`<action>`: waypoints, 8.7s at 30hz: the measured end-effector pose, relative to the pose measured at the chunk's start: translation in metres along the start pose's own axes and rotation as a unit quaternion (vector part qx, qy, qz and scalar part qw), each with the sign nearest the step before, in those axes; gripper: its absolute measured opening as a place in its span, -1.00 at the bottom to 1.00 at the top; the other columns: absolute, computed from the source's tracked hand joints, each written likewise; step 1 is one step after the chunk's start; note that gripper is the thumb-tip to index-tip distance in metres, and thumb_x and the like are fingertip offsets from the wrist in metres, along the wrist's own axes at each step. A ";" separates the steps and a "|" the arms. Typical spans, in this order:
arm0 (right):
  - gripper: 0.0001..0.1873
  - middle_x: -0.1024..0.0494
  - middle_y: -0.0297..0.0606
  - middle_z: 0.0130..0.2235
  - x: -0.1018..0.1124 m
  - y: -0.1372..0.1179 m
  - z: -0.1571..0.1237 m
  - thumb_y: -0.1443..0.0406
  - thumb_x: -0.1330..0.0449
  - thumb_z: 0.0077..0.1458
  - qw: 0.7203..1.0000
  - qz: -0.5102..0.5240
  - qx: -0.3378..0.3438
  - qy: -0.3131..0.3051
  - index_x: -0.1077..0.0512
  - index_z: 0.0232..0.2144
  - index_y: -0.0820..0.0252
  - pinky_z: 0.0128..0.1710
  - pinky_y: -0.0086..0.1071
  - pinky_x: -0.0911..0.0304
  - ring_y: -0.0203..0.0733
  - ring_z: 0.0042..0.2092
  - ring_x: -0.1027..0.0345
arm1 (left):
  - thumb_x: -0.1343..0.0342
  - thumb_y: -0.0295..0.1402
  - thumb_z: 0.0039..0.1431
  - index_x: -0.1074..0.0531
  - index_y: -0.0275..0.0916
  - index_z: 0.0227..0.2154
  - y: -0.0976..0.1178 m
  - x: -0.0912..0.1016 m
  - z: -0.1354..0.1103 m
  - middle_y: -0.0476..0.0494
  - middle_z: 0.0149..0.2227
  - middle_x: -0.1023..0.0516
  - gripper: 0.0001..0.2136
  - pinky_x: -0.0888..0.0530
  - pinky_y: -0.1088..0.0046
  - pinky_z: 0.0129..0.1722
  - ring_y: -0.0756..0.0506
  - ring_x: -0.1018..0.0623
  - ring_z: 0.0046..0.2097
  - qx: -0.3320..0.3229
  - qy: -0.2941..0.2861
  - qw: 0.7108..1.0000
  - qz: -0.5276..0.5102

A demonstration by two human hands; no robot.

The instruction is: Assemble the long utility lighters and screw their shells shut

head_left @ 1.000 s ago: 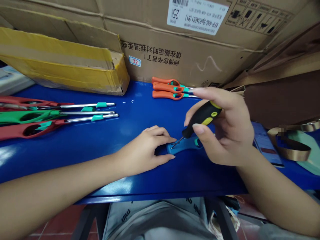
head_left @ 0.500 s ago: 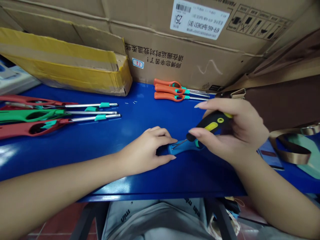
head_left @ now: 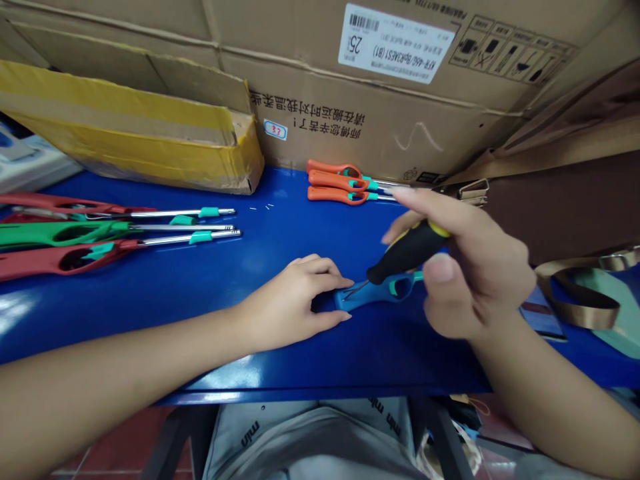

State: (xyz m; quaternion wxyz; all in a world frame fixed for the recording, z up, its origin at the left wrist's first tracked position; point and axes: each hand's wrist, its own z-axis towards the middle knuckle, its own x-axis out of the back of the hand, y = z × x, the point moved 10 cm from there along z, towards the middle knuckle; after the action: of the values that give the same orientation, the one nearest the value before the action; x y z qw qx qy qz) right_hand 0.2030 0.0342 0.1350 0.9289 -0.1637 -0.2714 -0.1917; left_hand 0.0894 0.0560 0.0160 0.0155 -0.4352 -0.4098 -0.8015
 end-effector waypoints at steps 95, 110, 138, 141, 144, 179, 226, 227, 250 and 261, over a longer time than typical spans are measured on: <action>-0.56 -0.65 -0.20 0.04 -0.006 -0.006 0.001 0.28 -0.03 0.42 0.999 -0.019 0.020 -0.028 -0.38 0.28 0.07 -0.18 -0.16 -0.56 -0.09 -0.15 -0.59 | -0.33 -0.31 0.26 -0.58 -0.27 0.02 0.000 -0.001 0.000 -0.13 -0.13 -0.58 -0.70 -0.47 0.22 0.00 -0.16 -0.55 -0.06 0.000 0.000 1.000 0.002; -0.57 -0.68 -0.28 0.05 -0.007 -0.018 0.010 0.25 -0.15 0.40 0.988 -0.114 -0.008 -0.104 -0.38 0.27 0.01 -0.15 -0.27 -0.61 -0.06 -0.08 -0.65 | -0.35 -0.32 0.24 -0.58 -0.28 0.03 0.001 0.000 0.000 -0.17 -0.11 -0.60 -0.67 -0.47 0.20 0.02 -0.18 -0.56 -0.06 -0.011 0.012 1.000 0.000; -0.61 -0.61 -0.19 0.02 -0.014 0.007 -0.007 0.28 -0.08 0.40 0.996 0.057 -0.067 -0.021 -0.39 0.22 0.03 -0.22 -0.18 -0.57 -0.08 -0.09 -0.56 | -0.34 -0.29 0.26 -0.58 -0.25 0.04 0.000 0.002 -0.002 -0.15 -0.10 -0.59 -0.68 -0.49 0.25 0.02 -0.18 -0.56 -0.04 -0.011 0.017 1.000 0.016; -0.68 -0.64 -0.21 -0.12 -0.005 0.003 -0.005 0.19 -0.29 0.29 0.999 0.026 -0.036 0.023 -0.48 0.07 0.05 -0.32 -0.19 -0.54 -0.08 -0.22 -0.52 | -0.32 -0.30 0.27 -0.58 -0.23 0.06 0.001 0.002 -0.003 -0.16 -0.07 -0.60 -0.67 -0.51 0.24 0.01 -0.19 -0.57 -0.03 -0.017 0.020 0.999 0.021; -0.68 -0.63 -0.12 0.05 -0.009 0.001 -0.004 0.25 -0.14 0.38 1.000 0.024 -0.020 -0.003 -0.45 0.13 0.08 0.03 0.00 -0.53 0.06 0.09 -0.50 | -0.33 -0.30 0.26 -0.58 -0.23 0.06 0.002 0.003 -0.002 -0.14 -0.11 -0.59 -0.68 -0.51 0.25 0.00 -0.17 -0.57 -0.05 -0.016 0.021 0.999 0.020; -0.45 -0.67 -0.08 -0.06 -0.006 -0.013 0.000 0.40 -0.07 0.27 0.997 0.072 0.004 -0.028 -0.36 0.29 0.23 -0.20 -0.23 -0.53 -0.05 -0.09 -0.60 | -0.26 -0.27 0.32 -0.55 -0.13 0.04 -0.004 -0.007 -0.007 -0.13 -0.12 -0.56 -0.73 -0.43 0.14 -0.03 -0.21 -0.51 -0.06 0.043 -0.030 0.997 0.048; -0.72 -0.63 -0.25 -0.30 -0.011 -0.023 -0.003 0.33 -0.24 0.29 0.998 0.009 0.055 -0.023 -0.41 0.05 0.16 -0.40 -0.36 -0.40 -0.21 -0.34 -0.48 | -0.32 -0.31 0.28 -0.58 -0.15 -0.02 -0.008 -0.007 -0.003 -0.12 -0.12 -0.55 -0.76 -0.44 0.13 0.00 -0.21 -0.50 -0.04 0.048 -0.016 0.998 0.023; -0.71 -0.62 -0.27 -0.32 -0.011 -0.021 -0.004 0.32 -0.26 0.29 0.999 -0.004 0.048 -0.017 -0.42 0.05 0.15 -0.41 -0.36 -0.39 -0.21 -0.36 -0.46 | -0.32 -0.31 0.28 -0.59 -0.15 -0.02 -0.008 -0.008 -0.003 -0.11 -0.12 -0.55 -0.76 -0.44 0.12 0.01 -0.21 -0.50 -0.05 0.050 -0.018 0.998 0.024; -0.63 -0.62 -0.26 -0.25 -0.012 -0.009 -0.001 0.41 -0.33 0.22 0.997 0.080 -0.015 -0.003 -0.48 0.07 0.17 -0.28 -0.40 -0.45 -0.24 -0.26 -0.50 | -0.24 -0.31 0.34 -0.52 -0.14 0.06 -0.007 -0.011 -0.005 -0.13 -0.09 -0.47 -0.74 -0.42 0.09 0.01 -0.23 -0.47 -0.02 0.061 -0.042 0.996 0.050; -0.73 -0.56 -0.30 -0.31 -0.011 0.002 -0.001 0.32 -0.34 0.23 0.995 0.064 -0.080 -0.011 -0.51 -0.02 0.13 -0.55 -0.42 -0.27 -0.30 -0.43 -0.36 | -0.23 -0.27 0.35 -0.49 -0.15 0.17 -0.010 -0.014 -0.005 -0.20 -0.03 -0.51 -0.64 -0.42 0.01 0.09 -0.28 -0.47 0.03 0.063 -0.044 0.996 0.055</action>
State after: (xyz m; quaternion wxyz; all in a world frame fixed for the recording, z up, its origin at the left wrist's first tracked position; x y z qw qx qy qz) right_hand 0.1955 0.0381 0.1273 0.9201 -0.2570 -0.2542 -0.1509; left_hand 0.0911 0.0546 -0.0021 0.0687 -0.4897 -0.4352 -0.7524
